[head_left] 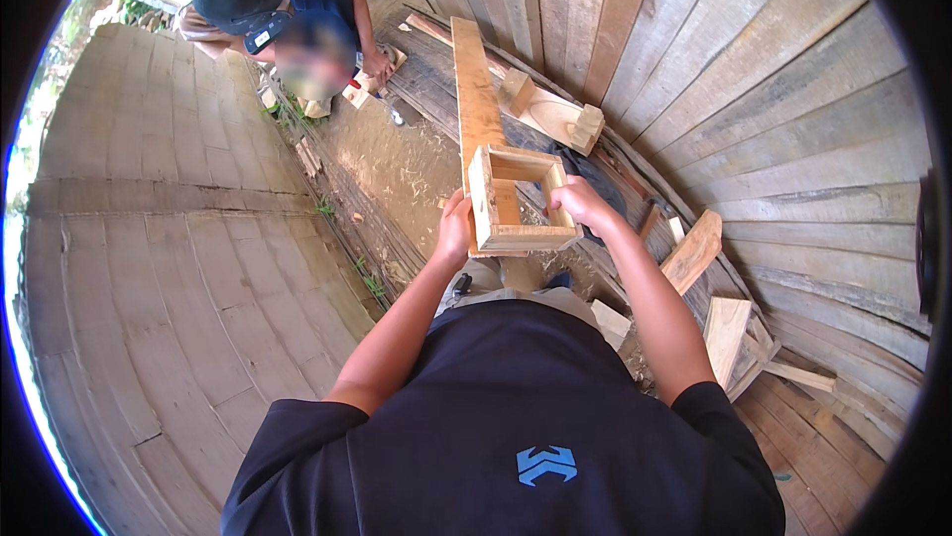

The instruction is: The person assembles a small wooden box by hand, fitting pre-cut pieces together and using a hammer to secure joints. They repeatedly test fit and adjust the frame, then add a bottom panel to complete the box.

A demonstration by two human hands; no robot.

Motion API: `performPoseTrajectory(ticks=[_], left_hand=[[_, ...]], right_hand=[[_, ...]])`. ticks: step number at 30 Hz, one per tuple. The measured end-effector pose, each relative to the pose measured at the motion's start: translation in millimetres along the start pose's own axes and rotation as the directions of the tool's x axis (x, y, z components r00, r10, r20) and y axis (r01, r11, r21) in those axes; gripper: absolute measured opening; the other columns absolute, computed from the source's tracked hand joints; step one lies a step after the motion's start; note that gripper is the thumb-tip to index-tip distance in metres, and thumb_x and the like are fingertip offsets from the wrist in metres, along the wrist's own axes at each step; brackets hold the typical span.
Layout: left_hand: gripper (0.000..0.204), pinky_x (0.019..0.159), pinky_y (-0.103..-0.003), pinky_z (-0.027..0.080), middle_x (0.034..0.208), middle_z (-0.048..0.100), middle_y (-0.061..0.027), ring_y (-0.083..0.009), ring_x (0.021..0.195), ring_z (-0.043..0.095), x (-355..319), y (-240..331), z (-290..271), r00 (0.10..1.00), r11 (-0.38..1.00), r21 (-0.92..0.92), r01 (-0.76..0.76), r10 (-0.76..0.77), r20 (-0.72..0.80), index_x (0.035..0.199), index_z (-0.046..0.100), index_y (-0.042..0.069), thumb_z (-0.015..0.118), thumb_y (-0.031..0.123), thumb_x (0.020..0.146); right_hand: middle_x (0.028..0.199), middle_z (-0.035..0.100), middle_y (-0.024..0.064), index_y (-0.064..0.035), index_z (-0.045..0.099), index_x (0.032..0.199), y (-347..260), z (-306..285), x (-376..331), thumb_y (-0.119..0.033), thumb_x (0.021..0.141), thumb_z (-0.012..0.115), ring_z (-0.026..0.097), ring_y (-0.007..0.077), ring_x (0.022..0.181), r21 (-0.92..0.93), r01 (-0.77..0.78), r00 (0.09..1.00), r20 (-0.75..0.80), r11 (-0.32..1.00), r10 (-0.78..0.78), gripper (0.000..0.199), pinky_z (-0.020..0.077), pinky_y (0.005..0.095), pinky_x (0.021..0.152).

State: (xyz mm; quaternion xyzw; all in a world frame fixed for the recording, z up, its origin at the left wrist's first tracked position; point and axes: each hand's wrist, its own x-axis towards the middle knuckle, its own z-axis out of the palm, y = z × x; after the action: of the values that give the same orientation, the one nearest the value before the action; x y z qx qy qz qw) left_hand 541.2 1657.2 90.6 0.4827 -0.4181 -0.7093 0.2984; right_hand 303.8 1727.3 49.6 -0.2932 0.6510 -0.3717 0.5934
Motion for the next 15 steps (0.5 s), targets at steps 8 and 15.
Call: performPoseTrajectory(ticks=[8, 15], left_hand=[[0.042, 0.100, -0.031, 0.042, 0.126, 0.057, -0.0097, -0.0174, 0.113, 0.055, 8, -5, -5, 0.996, 0.995, -0.095, 0.024, -0.032, -0.085, 0.135, 0.049, -0.001, 0.038, 0.028, 0.106], [0.082, 0.110, -0.038, 0.036, 0.145, 0.045, -0.0141, -0.0235, 0.130, 0.046, 11, -2, -24, 0.988, 0.975, -0.193, 0.107, -0.082, 0.133, 0.148, 0.032, 0.001, 0.020, 0.066, 0.100]], right_hand=[[0.091, 0.069, 0.0172, 0.0053, 0.056, 0.111, -12, 25, -3, -0.007, 0.074, 0.053, 0.066, 0.0237, 0.084, 0.183, -0.092, 0.993, 0.094, 0.979, 0.076, 0.039, 0.0513, 0.0345, 0.078], [0.098, 0.069, 0.0156, 0.0042, 0.055, 0.118, -32, 46, -14, -0.011, 0.074, 0.052, 0.065, 0.0235, 0.093, 0.162, -0.147, 0.989, 0.033, 0.976, 0.143, 0.047, 0.0502, 0.0341, 0.087]])
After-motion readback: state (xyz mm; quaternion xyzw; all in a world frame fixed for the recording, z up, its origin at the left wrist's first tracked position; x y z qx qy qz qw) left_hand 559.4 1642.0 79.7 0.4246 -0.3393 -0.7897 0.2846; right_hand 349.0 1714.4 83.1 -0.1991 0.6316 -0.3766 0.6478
